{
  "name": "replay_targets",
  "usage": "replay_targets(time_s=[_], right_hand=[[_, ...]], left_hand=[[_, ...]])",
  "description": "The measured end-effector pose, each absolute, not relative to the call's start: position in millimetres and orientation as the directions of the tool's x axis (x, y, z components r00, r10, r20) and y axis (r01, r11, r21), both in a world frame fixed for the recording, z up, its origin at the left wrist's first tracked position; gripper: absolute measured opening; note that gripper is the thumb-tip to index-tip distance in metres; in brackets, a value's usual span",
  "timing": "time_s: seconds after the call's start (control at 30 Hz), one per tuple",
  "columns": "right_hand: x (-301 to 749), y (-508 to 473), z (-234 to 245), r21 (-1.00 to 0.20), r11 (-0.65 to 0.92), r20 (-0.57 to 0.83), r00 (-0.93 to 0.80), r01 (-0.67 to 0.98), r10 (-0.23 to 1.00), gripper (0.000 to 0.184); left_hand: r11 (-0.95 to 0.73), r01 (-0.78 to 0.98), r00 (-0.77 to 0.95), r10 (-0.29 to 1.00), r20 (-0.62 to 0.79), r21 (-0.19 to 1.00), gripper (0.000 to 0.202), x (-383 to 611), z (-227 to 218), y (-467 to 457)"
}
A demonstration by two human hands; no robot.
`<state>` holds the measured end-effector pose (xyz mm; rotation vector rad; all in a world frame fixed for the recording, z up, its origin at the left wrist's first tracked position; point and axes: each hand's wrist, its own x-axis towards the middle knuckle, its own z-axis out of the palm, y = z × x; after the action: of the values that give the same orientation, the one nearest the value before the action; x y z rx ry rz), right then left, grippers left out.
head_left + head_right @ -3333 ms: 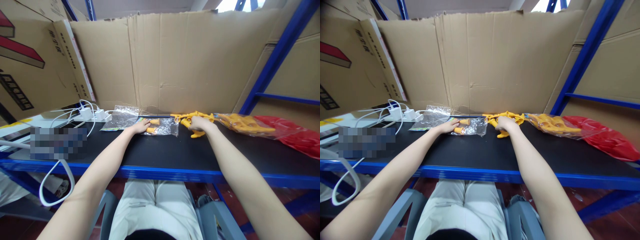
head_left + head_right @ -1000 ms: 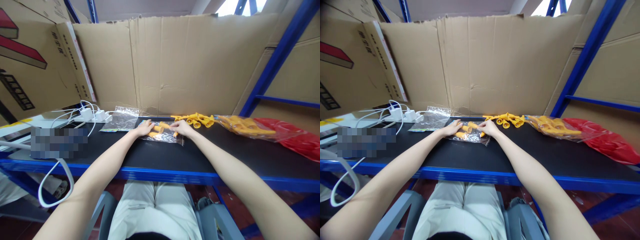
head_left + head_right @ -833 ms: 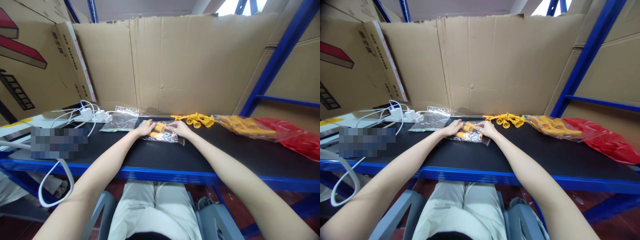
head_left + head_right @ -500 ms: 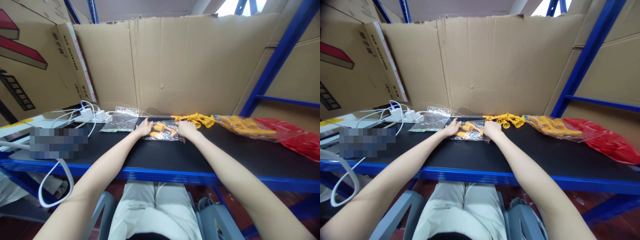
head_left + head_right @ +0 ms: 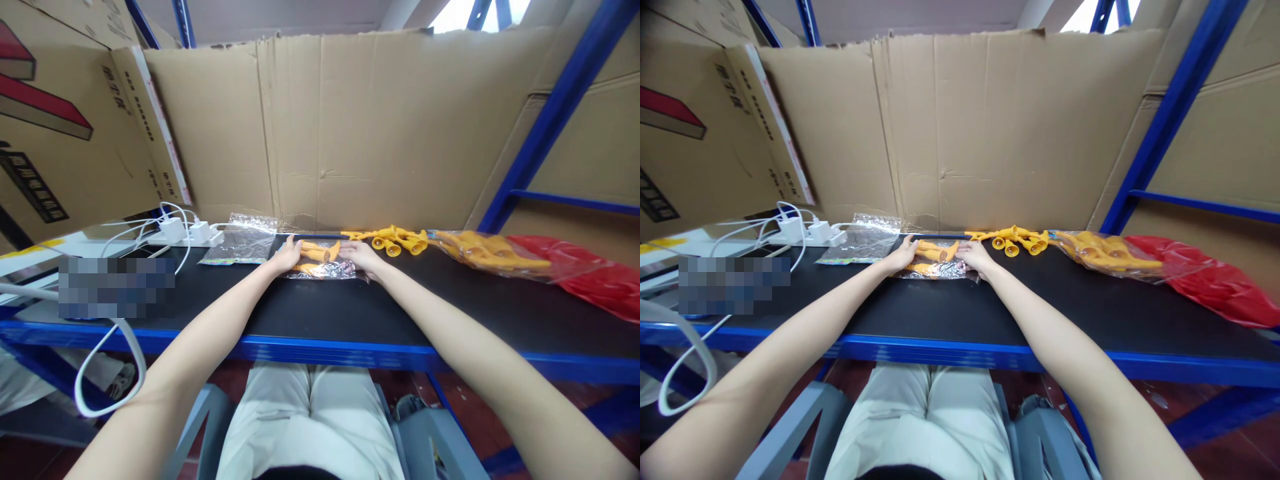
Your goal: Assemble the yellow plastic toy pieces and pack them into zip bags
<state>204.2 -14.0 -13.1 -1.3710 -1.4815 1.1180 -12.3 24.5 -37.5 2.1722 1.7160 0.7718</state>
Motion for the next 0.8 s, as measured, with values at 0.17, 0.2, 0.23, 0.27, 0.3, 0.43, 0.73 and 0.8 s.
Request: replay_targets(time_s=[0.17,0.2,0.23,0.27,0.3,0.43,0.73,0.8], right_hand=[[203.4,-15.1,-13.5,-0.964,0.043,0.010,-0.128,0.264,0.992,0.042],[203.0,-14.4,-13.9,-0.964,0.042,0.012,-0.114,0.263,0.993,0.041],[202.5,-13.5,-14.6,-0.963,0.037,0.015,-0.086,0.266,0.996,0.039],[202.3,-12.5,-15.5,-0.961,0.035,0.023,-0.047,0.274,0.999,0.036],[202.2,-11.7,-16.5,-0.956,0.036,0.035,-0.009,0.291,0.999,0.033],[204.0,-13.3,-18.4,-0.928,0.089,0.029,-0.168,0.361,0.985,0.020],[208.2,-22.4,-9.6,-0.916,0.087,-0.134,-0.504,0.391,0.853,0.037],[206.7,-21.2,-9.7,-0.917,0.068,-0.144,-0.486,0.393,0.862,0.033]], left_hand=[[-0.228,0.858,0.087,0.948,0.307,0.460,0.032,-6.4,-30.4,16.3],[-0.269,0.863,0.126,0.934,0.334,0.428,0.027,-6.0,-29.3,15.3],[-0.322,0.860,0.178,0.917,0.358,0.395,0.021,-6.0,-28.6,14.8],[-0.379,0.850,0.238,0.895,0.376,0.365,0.017,-6.3,-28.3,14.8],[-0.432,0.835,0.292,0.873,0.390,0.341,0.015,-6.7,-28.5,15.2],[-0.512,0.799,0.373,0.833,0.407,0.315,0.014,-8.6,-30.3,17.0],[-0.601,0.741,0.471,0.783,0.405,0.299,0.011,-10.0,-28.5,18.6],[-0.619,0.727,0.485,0.770,0.415,0.299,0.010,-10.3,-30.4,21.6]])
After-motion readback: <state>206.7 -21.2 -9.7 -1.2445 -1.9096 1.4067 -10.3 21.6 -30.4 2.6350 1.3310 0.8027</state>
